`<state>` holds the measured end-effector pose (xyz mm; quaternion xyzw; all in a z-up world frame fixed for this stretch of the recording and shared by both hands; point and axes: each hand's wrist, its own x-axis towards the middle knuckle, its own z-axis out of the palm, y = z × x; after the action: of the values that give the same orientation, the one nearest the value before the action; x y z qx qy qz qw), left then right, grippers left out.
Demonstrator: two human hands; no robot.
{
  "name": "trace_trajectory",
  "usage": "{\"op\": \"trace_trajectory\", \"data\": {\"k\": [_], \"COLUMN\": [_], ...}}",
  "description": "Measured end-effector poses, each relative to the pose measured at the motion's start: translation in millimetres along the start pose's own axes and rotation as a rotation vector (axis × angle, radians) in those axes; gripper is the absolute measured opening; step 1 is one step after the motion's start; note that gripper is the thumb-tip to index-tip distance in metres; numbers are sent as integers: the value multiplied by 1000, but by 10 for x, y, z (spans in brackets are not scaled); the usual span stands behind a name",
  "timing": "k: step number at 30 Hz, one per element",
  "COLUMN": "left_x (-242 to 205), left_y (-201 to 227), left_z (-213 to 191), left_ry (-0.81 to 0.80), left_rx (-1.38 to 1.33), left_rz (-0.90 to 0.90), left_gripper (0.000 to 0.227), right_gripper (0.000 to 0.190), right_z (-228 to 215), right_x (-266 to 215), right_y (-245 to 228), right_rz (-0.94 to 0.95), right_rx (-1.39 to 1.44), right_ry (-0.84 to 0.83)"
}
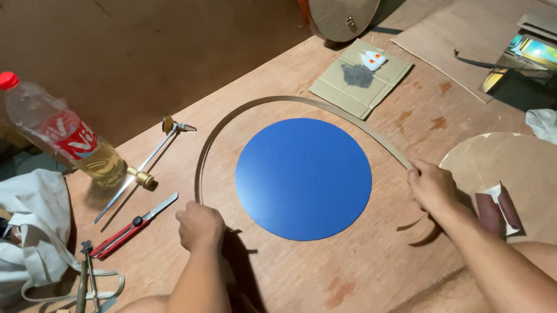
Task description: The person assembles a circular frame by applying glue to a wooden strip, wrapping it around a blue circular plate, and then fitting it into a larger wooden circular base.
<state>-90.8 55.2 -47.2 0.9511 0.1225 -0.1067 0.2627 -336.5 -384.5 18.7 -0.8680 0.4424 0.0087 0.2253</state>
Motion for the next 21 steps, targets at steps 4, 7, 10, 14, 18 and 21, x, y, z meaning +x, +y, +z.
{"op": "trace_trajectory", "data": {"k": [4, 7, 10, 14, 18, 21], "left_x": [-254, -289, -503, -638, -764, -997], "left_y": [30, -45, 38, 110, 127, 233], "left_z": [-2, 240, 238, 362, 625, 641], "left_ry": [9, -21, -136, -300, -307, -322], "left_rx": [124, 224, 154, 313, 343, 326], "left_rz": [127, 245, 231, 335, 404, 427], "left_gripper": [41, 42, 72, 102, 101, 101], "right_gripper": [51, 52, 53, 46, 50, 65], "right_z": [82, 402, 226, 164, 375, 523], "right_x": [-52, 205, -185, -573, -661, -628], "right_y": [87, 415, 195, 15, 4, 0], "right_rz": [-20, -50, 66, -260, -364, -350], "right_rx": [-23, -55, 30, -277, -323, -284], "right_ry": [-35, -24, -61, -97, -139, -179]}}
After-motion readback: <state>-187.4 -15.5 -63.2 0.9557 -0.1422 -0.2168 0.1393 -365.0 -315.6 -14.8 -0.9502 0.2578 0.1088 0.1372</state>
